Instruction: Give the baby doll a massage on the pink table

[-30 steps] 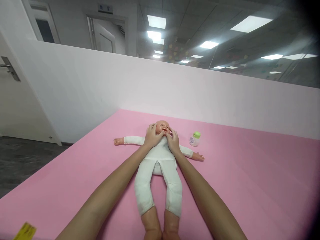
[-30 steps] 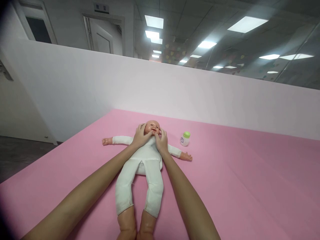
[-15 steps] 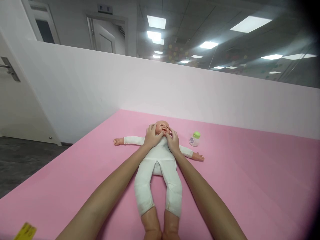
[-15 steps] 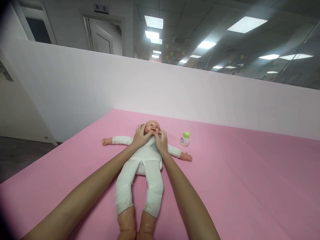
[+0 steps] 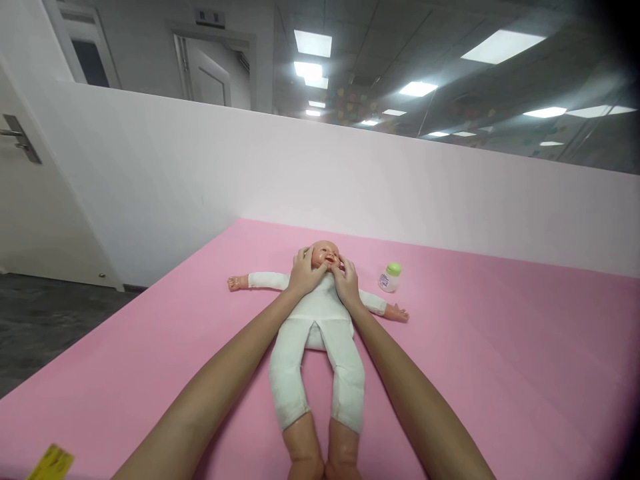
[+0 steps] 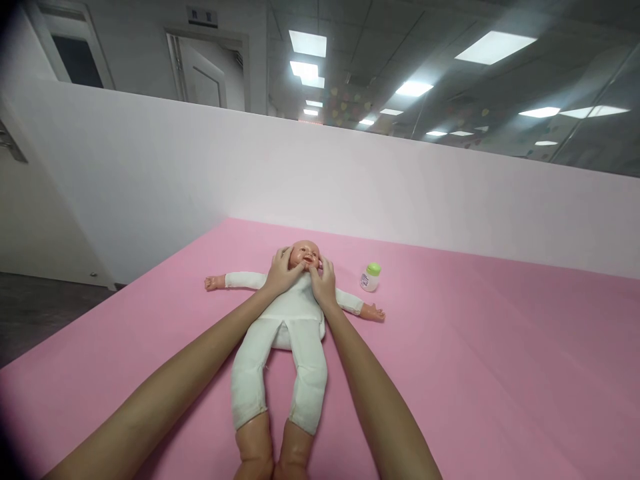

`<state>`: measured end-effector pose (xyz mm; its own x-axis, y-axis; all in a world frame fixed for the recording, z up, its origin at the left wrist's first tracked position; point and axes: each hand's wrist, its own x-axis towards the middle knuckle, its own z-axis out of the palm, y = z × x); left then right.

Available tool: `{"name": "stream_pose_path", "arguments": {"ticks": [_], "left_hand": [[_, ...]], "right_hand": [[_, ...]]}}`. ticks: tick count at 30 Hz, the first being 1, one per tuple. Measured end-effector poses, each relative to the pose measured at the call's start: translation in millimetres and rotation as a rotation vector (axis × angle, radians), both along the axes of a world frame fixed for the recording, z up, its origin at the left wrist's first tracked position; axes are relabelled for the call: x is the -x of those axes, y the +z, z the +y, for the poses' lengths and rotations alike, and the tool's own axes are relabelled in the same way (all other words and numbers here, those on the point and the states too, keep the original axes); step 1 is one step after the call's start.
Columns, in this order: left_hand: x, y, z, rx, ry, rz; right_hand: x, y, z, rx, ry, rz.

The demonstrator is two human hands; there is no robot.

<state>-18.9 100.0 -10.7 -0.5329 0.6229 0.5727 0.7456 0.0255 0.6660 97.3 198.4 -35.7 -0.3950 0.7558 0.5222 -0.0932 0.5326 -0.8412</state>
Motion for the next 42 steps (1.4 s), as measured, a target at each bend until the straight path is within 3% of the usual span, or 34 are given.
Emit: {"name": "stream_pose_path", "arguments": {"ticks": [42], "left_hand": [[4.4,-4.8,4.0,-0.028,-0.007,-0.007]], "right_hand": [[0.9,-0.7,1.5,0.0,0.008,0.031]]}}
